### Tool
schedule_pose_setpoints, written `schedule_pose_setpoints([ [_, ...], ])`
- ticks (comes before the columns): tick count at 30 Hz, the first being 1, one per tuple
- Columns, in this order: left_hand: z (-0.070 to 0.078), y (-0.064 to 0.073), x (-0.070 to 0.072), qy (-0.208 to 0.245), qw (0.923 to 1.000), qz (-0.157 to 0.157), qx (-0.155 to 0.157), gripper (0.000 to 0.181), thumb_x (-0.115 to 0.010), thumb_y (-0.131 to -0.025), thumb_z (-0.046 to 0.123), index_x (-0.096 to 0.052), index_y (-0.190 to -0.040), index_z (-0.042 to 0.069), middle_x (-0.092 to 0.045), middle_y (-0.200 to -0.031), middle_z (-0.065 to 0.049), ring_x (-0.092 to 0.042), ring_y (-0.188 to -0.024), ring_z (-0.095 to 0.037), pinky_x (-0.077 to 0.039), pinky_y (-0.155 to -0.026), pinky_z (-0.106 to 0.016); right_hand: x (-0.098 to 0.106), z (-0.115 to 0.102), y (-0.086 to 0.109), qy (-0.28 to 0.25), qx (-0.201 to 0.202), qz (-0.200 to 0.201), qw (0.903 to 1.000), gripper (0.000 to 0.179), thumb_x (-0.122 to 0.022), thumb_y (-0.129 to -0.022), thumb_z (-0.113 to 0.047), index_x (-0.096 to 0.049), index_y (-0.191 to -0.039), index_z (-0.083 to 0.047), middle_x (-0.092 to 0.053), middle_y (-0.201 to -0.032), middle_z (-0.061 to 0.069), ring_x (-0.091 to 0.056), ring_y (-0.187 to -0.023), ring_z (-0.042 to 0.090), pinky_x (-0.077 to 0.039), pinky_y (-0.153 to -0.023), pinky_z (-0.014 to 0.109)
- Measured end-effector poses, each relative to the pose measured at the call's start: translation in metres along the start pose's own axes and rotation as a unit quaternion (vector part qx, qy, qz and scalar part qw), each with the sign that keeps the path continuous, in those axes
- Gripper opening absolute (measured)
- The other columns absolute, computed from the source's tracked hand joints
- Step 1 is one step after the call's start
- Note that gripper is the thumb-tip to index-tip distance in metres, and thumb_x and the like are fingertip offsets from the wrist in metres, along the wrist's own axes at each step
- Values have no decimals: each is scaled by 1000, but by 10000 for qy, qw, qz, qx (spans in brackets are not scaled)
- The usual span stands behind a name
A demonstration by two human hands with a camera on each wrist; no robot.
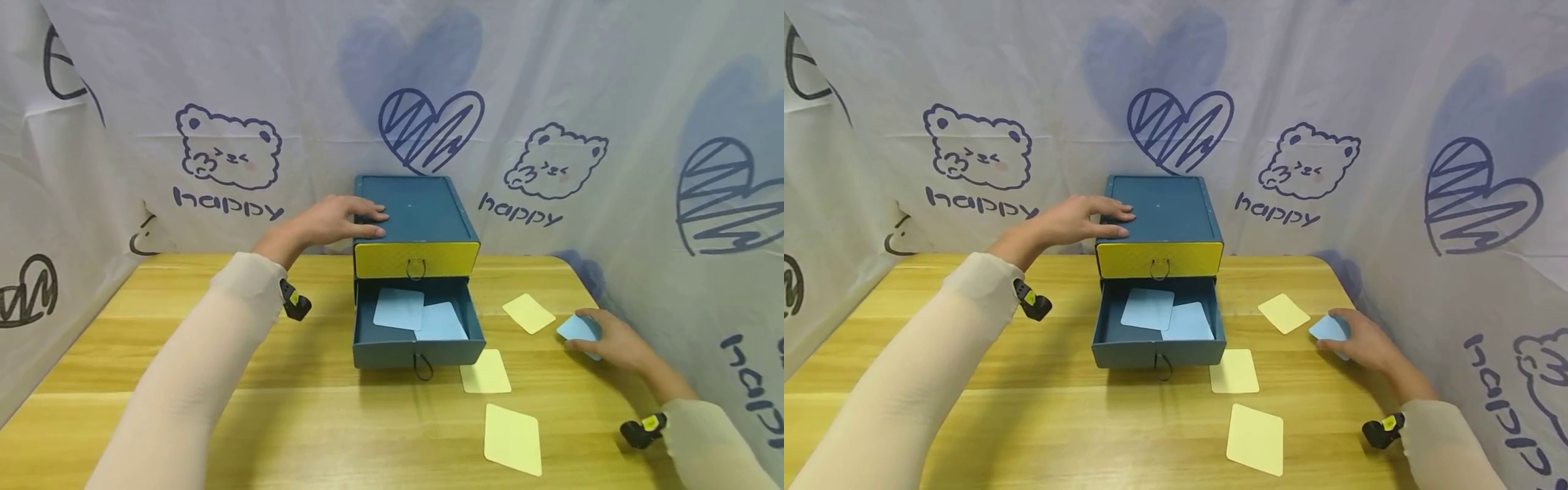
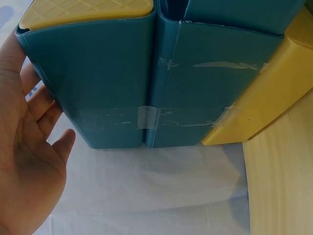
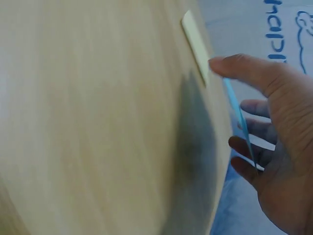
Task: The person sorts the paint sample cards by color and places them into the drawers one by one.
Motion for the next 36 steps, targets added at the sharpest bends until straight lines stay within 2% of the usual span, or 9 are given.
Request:
schedule_pose_setpoints([
  [7,0,0,1,-72,10000,8,-26,51,-60,-96,46,-57,-140,19,-42,-151,1,-29,-143,-24,-26,-114,-49,19,-30,0,-221,533,510,9970,69,-76,-86,-29,-46,-138,6,-35,-140,34,-32,-126,56,-29,-94,73],
  [12,-1,0,0,-63,10000,17,-13,51,-60,-96,46,-57,-140,20,-42,-151,2,-30,-143,-24,-26,-114,-49,34,-60,1,-378,905,826,9917,66,-78,-84,-22,-49,-139,1,-38,-141,29,-37,-124,51,-36,-88,66],
  [16,0,-1,0,-42,10000,6,-26,51,-60,-96,47,-57,-139,20,-42,-151,1,-30,-143,-24,-27,-114,-49,43,-90,3,-386,1299,903,9866,64,-80,-83,-20,-52,-138,-4,-43,-140,23,-41,-121,44,-38,-85,60],
  [24,1,-3,1,-7,10000,31,-51,52,-61,-95,48,-58,-139,21,-43,-151,1,-31,-142,-23,-28,-114,-48,50,-155,6,-226,1885,610,9799,64,-81,-82,-24,-54,-139,-13,-47,-143,12,-46,-115,30,-45,-80,50],
  [31,1,-3,1,-5,10000,55,-7,53,-61,-94,48,-58,-139,19,-42,-151,0,-30,-142,-23,-28,-114,-48,39,-212,0,-178,2753,338,9606,63,-82,-81,-28,-57,-138,-17,-50,-143,6,-46,-126,29,-47,-88,51],
  [36,1,-3,0,-1,10000,25,27,53,-62,-95,47,-58,-139,19,-42,-151,0,-30,-142,-24,-28,-113,-49,24,-248,-5,-287,3073,-99,9511,61,-80,-82,-37,-58,-137,-23,-49,-146,0,-44,-131,28,-48,-93,51],
])
Point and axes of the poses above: each hand's wrist, its own y-axis away from the middle knuckle, its own x-axis out of the back of the hand, z = x × y, the point moved 6 cm from there along -y, towards the middle knuckle
